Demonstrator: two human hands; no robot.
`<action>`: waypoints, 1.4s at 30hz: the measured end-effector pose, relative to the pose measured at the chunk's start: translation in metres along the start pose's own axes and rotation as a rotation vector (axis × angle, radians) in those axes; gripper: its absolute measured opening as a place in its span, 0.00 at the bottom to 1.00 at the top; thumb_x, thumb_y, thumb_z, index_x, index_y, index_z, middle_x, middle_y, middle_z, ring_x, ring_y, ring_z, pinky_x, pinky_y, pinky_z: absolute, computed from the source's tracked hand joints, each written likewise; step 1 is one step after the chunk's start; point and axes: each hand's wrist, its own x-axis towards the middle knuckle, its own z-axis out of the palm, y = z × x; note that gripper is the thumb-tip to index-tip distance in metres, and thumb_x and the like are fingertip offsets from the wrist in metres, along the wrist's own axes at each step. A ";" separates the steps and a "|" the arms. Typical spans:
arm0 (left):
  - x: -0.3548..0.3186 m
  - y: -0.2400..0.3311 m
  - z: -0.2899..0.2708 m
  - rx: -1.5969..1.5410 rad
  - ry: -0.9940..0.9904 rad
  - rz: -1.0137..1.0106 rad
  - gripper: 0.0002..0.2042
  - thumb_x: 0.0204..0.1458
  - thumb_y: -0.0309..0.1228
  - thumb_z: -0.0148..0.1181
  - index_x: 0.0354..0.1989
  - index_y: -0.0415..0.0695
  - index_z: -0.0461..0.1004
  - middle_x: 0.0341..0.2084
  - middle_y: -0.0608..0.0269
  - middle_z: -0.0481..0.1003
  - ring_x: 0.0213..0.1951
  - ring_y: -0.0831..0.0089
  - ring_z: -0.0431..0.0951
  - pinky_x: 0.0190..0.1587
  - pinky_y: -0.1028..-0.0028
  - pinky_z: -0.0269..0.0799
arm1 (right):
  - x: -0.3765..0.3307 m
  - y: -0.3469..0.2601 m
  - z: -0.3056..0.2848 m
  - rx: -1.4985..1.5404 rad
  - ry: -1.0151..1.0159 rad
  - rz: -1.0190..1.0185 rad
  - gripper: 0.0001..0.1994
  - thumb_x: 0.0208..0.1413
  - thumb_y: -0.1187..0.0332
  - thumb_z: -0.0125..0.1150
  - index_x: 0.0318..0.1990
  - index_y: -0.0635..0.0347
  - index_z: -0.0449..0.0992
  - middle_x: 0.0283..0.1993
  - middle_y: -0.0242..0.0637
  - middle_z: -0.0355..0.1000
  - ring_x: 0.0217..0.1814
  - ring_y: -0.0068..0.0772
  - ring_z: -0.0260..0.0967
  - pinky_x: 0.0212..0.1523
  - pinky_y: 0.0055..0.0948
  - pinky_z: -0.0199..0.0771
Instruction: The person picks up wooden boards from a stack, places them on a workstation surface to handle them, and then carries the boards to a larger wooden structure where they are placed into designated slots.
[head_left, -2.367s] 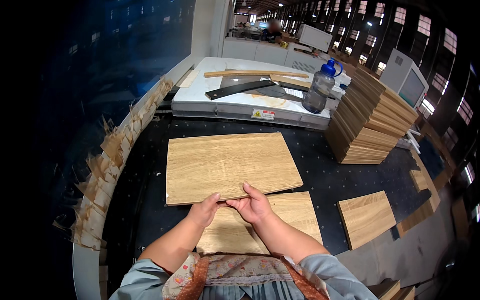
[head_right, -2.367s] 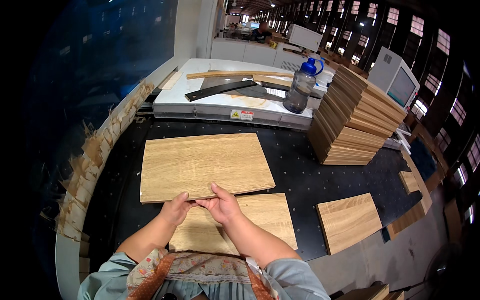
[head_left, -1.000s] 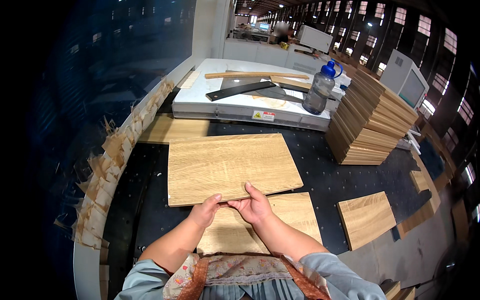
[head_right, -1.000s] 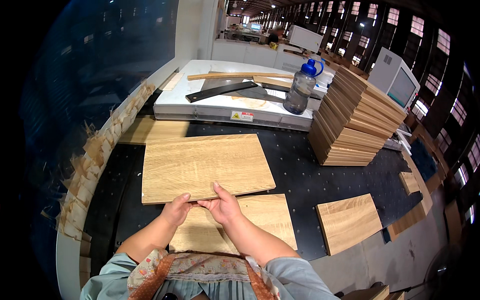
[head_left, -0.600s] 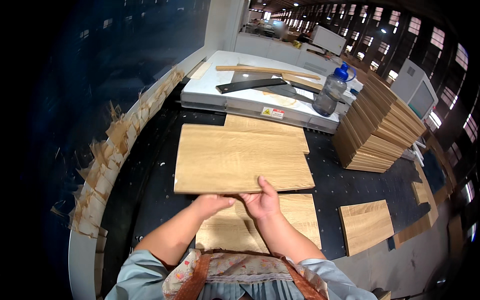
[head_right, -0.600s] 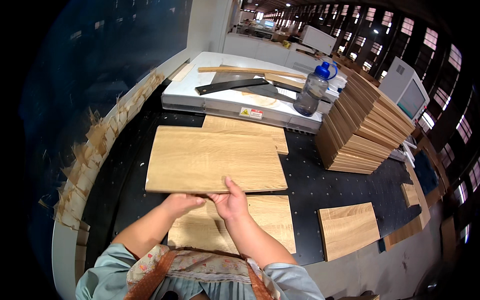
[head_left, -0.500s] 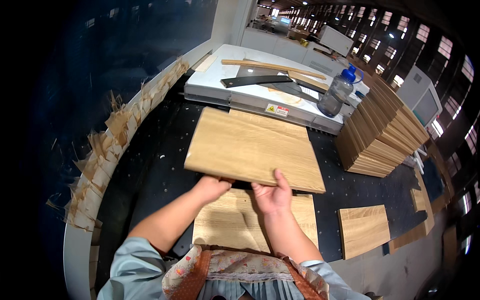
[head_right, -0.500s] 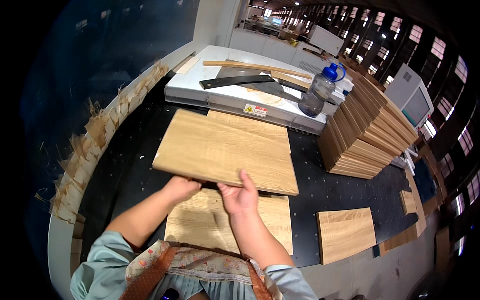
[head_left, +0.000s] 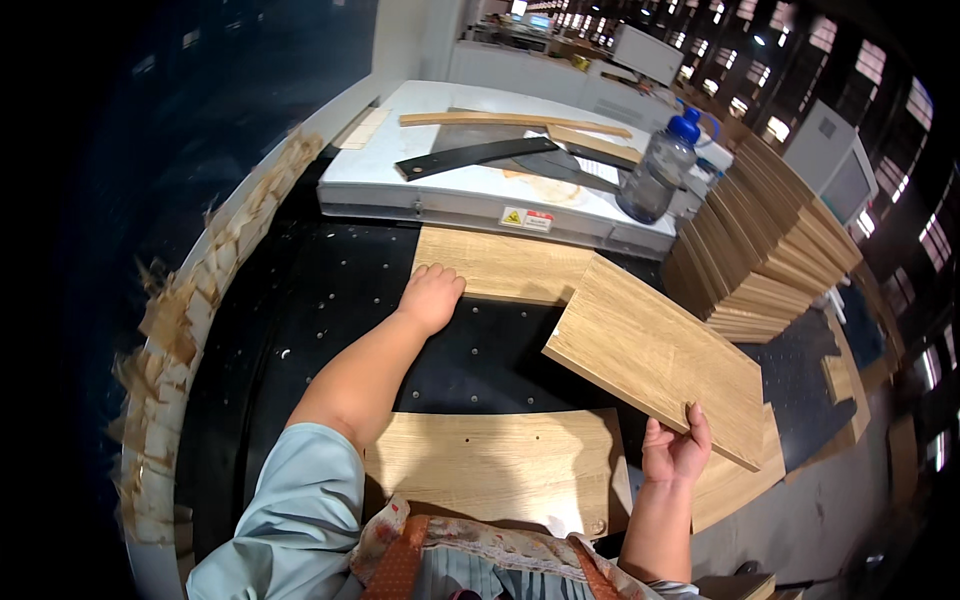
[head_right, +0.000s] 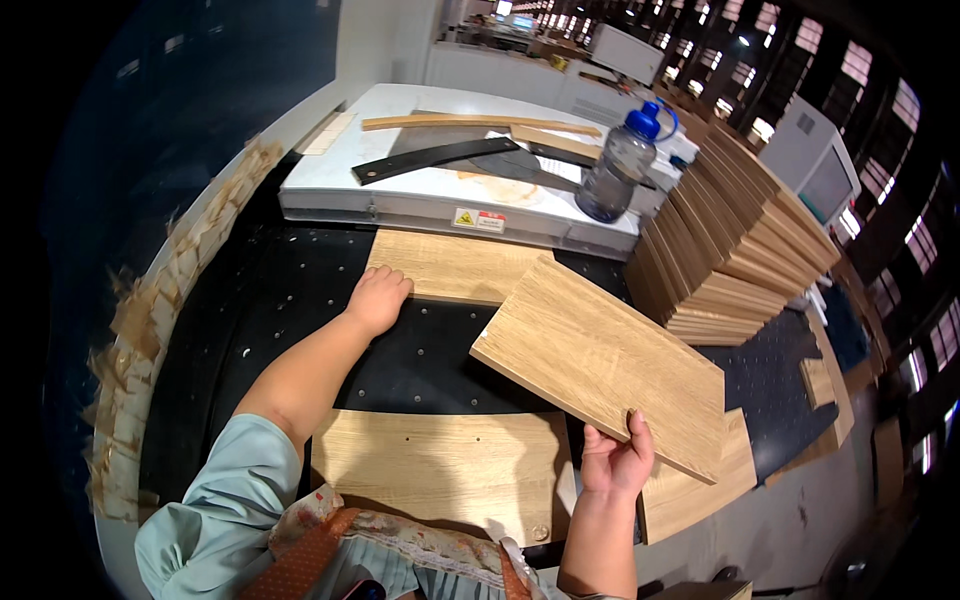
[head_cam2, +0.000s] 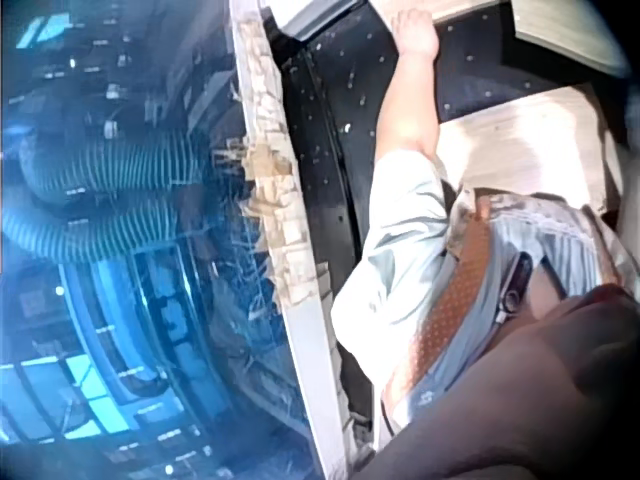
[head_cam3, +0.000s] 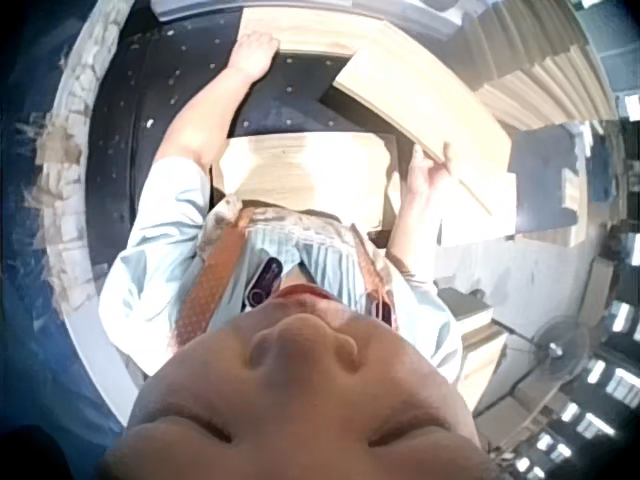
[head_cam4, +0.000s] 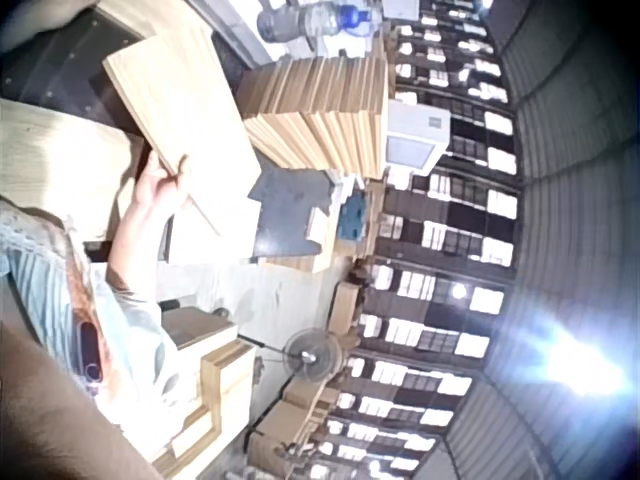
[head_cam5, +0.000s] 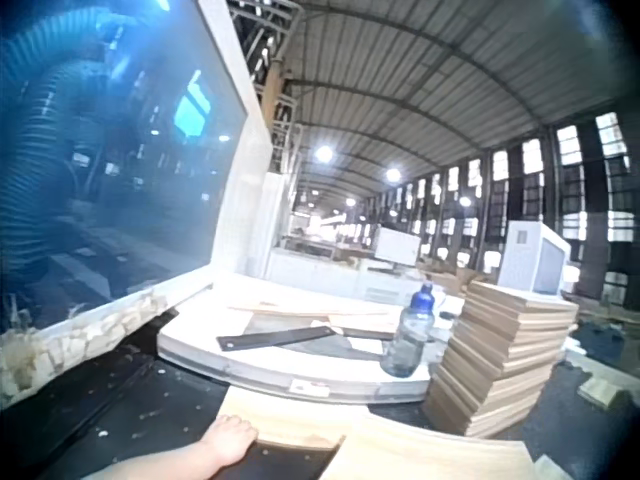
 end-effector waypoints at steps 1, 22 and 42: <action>-0.002 -0.001 -0.001 -0.003 0.030 0.045 0.08 0.44 0.26 0.48 0.33 0.47 0.70 0.29 0.64 0.70 0.40 0.67 0.69 0.47 0.68 0.61 | -0.001 0.000 -0.005 0.032 0.011 -0.004 0.10 0.53 0.67 0.53 0.42 0.59 0.70 0.43 0.37 0.73 0.41 0.37 0.73 0.29 0.35 0.78; -0.256 0.069 -0.141 -0.665 0.164 0.154 0.06 0.32 0.23 0.58 0.20 0.46 0.67 0.21 0.64 0.68 0.31 0.62 0.67 0.39 0.68 0.63 | 0.019 0.051 0.086 -0.105 -0.157 0.364 0.10 0.54 0.66 0.53 0.42 0.55 0.67 0.43 0.37 0.70 0.44 0.40 0.68 0.37 0.41 0.75; -0.219 0.045 -0.178 -0.814 0.016 0.223 0.07 0.39 0.25 0.61 0.30 0.43 0.74 0.28 0.62 0.73 0.35 0.63 0.72 0.39 0.67 0.68 | 0.061 0.111 0.086 -0.927 -0.834 0.719 0.17 0.58 0.57 0.50 0.41 0.65 0.69 0.28 0.43 0.73 0.23 0.31 0.72 0.22 0.24 0.74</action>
